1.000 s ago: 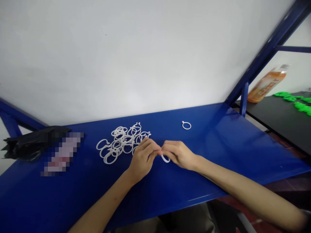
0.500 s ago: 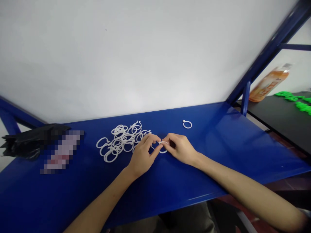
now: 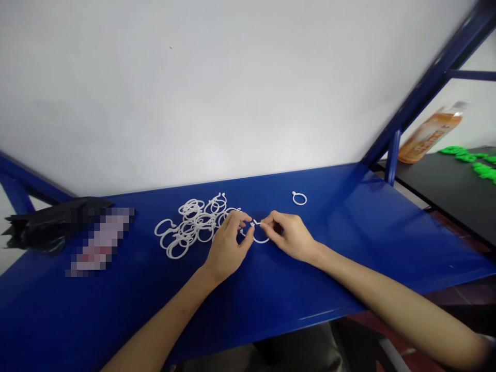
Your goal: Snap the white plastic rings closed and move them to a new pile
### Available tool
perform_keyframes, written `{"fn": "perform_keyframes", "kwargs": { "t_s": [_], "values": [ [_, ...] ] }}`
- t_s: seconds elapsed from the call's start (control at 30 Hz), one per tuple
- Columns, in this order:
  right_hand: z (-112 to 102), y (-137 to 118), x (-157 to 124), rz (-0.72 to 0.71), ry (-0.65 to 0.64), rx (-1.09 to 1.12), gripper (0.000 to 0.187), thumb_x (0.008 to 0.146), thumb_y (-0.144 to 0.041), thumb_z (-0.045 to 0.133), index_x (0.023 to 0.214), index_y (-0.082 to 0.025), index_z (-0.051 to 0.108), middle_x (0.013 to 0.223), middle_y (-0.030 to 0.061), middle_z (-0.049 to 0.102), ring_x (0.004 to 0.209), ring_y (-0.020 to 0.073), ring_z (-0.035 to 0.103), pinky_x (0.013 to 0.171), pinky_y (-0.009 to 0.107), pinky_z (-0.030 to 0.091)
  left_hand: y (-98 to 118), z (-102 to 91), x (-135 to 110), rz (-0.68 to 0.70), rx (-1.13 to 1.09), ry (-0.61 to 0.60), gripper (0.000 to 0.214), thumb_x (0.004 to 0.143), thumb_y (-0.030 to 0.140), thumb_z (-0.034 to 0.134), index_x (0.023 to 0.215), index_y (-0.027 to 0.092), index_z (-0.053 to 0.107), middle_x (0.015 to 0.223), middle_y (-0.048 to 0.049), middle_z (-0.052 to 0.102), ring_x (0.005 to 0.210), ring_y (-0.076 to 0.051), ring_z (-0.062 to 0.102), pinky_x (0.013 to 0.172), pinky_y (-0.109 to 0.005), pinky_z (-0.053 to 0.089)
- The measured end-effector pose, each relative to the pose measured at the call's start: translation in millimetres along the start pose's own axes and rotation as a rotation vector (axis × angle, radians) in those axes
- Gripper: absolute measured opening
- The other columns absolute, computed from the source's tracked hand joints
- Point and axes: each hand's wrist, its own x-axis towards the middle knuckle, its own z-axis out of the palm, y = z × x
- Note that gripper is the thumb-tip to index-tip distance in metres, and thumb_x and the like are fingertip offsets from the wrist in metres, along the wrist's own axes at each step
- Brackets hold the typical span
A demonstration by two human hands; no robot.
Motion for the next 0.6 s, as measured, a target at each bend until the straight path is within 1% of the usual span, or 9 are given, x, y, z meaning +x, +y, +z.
{"fn": "perform_keyframes", "kwargs": {
  "t_s": [0.07,0.13,0.2,0.27,0.3,0.4,0.47,0.53,0.6],
  "values": [
    [-1,0,0,-0.040,-0.025,0.021,0.021,0.099,-0.034,0.053,0.083,-0.021,0.059,0.073,0.0002,0.065,0.060,0.0114,0.056,0.057,0.024,0.043,0,-1.7,0,-0.028,-0.036,-0.025,0.023,0.090,0.016,0.061,0.112,0.023,0.056,0.097,-0.0010,0.067,0.078,-0.012,0.065,0.075,-0.030,0.056],
    [-3,0,0,-0.068,-0.052,0.041,0.023,0.100,-0.035,0.053,0.084,-0.020,0.060,0.074,0.0005,0.065,0.061,0.0115,0.056,0.058,0.024,0.043,-1,-3.3,1,-0.035,-0.084,-0.068,0.021,0.092,0.018,0.061,0.113,0.024,0.059,0.097,-0.0008,0.069,0.078,-0.012,0.066,0.076,-0.029,0.056],
    [-5,-1,1,-0.091,-0.084,0.068,0.022,0.100,-0.036,0.055,0.087,-0.020,0.063,0.075,0.0008,0.065,0.063,0.0119,0.057,0.058,0.024,0.043,-2,-5.1,2,-0.033,-0.128,-0.098,0.013,0.093,0.021,0.062,0.106,0.023,0.062,0.093,0.0002,0.070,0.076,-0.012,0.066,0.074,-0.028,0.056],
    [-8,-2,2,-0.101,-0.123,0.108,0.021,0.099,-0.036,0.056,0.089,-0.020,0.066,0.076,0.0007,0.066,0.064,0.0119,0.058,0.058,0.023,0.044,-3,-7.2,4,-0.026,-0.163,-0.108,0.004,0.092,0.024,0.065,0.096,0.023,0.065,0.086,0.0016,0.070,0.072,-0.012,0.065,0.070,-0.027,0.055],
    [-10,-3,2,-0.099,-0.140,0.130,0.021,0.099,-0.036,0.057,0.091,-0.020,0.067,0.077,0.0007,0.067,0.064,0.0119,0.059,0.059,0.023,0.044,-3,-8.3,4,-0.019,-0.178,-0.109,0.002,0.092,0.024,0.065,0.091,0.023,0.065,0.082,0.0021,0.069,0.070,-0.012,0.065,0.068,-0.026,0.054],
    [-14,-7,2,-0.110,-0.160,0.181,0.020,0.099,-0.035,0.057,0.094,-0.020,0.068,0.084,0.0024,0.070,0.069,0.0128,0.063,0.062,0.024,0.047,0,-11.3,4,0.026,-0.215,-0.092,0.013,0.093,0.024,0.064,0.080,0.022,0.065,0.076,0.0027,0.068,0.067,-0.011,0.064,0.065,-0.024,0.052],
    [-15,-12,-1,-0.131,-0.165,0.197,0.019,0.100,-0.034,0.057,0.096,-0.020,0.069,0.086,0.0034,0.071,0.072,0.0135,0.065,0.064,0.024,0.049,3,-12.8,3,0.065,-0.231,-0.068,0.015,0.094,0.022,0.063,0.079,0.022,0.065,0.074,0.0033,0.068,0.066,-0.010,0.063,0.064,-0.024,0.051],
    [-14,-16,-4,-0.149,-0.175,0.199,0.020,0.101,-0.033,0.056,0.095,-0.020,0.068,0.085,0.0030,0.071,0.071,0.0132,0.065,0.064,0.024,0.050,6,-14.0,3,0.104,-0.236,-0.056,0.015,0.094,0.021,0.062,0.079,0.022,0.065,0.071,0.0039,0.068,0.065,-0.010,0.062,0.064,-0.023,0.050],
    [-13,-17,-5,-0.166,-0.162,0.177,0.019,0.102,-0.032,0.053,0.096,-0.020,0.068,0.086,0.0031,0.071,0.072,0.0134,0.066,0.066,0.024,0.051,7,-14.7,3,0.135,-0.209,-0.048,0.015,0.095,0.021,0.062,0.080,0.022,0.065,0.071,0.0039,0.068,0.066,-0.011,0.062,0.066,-0.024,0.051]
  ]
}}
